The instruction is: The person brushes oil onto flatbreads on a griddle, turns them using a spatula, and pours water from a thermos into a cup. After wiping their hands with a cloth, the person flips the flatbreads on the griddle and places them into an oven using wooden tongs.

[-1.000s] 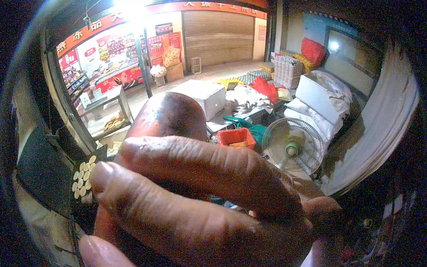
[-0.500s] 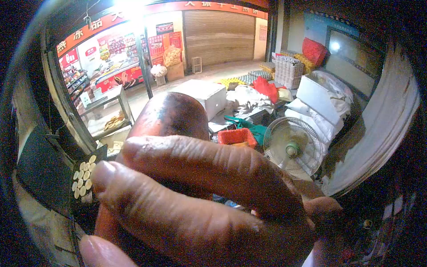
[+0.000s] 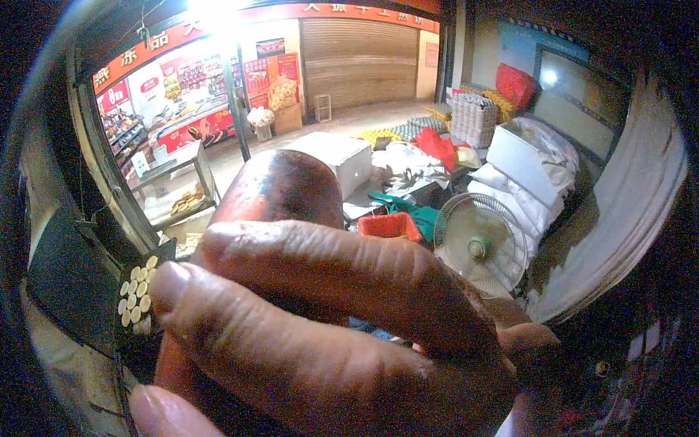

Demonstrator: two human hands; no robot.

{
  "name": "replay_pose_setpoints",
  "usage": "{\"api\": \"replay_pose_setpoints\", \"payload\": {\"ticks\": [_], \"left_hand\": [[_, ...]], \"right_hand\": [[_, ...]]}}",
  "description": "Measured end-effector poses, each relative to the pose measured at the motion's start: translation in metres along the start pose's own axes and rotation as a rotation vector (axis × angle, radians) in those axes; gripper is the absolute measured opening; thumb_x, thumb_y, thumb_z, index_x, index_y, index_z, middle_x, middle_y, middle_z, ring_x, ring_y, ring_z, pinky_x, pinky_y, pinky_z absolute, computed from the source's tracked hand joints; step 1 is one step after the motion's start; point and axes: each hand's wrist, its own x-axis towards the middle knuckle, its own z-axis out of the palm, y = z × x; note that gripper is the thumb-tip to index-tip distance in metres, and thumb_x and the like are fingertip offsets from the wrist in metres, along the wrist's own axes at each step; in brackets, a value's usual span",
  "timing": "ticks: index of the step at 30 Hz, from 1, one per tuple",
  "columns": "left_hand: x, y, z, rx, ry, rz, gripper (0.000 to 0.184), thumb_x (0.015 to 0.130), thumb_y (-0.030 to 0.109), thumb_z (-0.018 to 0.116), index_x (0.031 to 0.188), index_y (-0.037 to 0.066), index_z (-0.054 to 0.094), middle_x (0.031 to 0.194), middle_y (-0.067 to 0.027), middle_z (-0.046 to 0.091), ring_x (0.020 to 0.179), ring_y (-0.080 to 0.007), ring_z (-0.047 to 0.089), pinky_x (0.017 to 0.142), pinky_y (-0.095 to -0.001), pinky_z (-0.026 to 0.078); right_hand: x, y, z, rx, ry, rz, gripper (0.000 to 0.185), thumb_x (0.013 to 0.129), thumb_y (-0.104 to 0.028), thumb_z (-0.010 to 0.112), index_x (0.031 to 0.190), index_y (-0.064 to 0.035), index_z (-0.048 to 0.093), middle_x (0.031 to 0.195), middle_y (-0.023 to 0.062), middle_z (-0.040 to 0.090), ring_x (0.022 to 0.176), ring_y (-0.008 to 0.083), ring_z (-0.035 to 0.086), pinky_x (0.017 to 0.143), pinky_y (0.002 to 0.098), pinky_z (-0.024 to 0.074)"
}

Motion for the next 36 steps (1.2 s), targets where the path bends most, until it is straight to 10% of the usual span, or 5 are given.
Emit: {"api": "replay_pose_setpoints", "payload": {"ticks": [36], "left_hand": [[0.013, 0.015, 0.005, -0.029, 0.043, -0.008, 0.021, 0.09, 0.019, 0.06, 0.108, 0.007, 0.058, 0.08, -0.0083, 0.067, 0.058, -0.0182, 0.064, 0.041, -0.0269, 0.044]], "right_hand": [[0.002, 0.012, 0.002, -0.056, -0.069, 0.096, 0.026, 0.091, -0.021, 0.065, 0.111, -0.0173, 0.049, 0.115, 0.0095, 0.054, 0.11, 0.0233, 0.057, 0.09, 0.0373, 0.0584]]}}
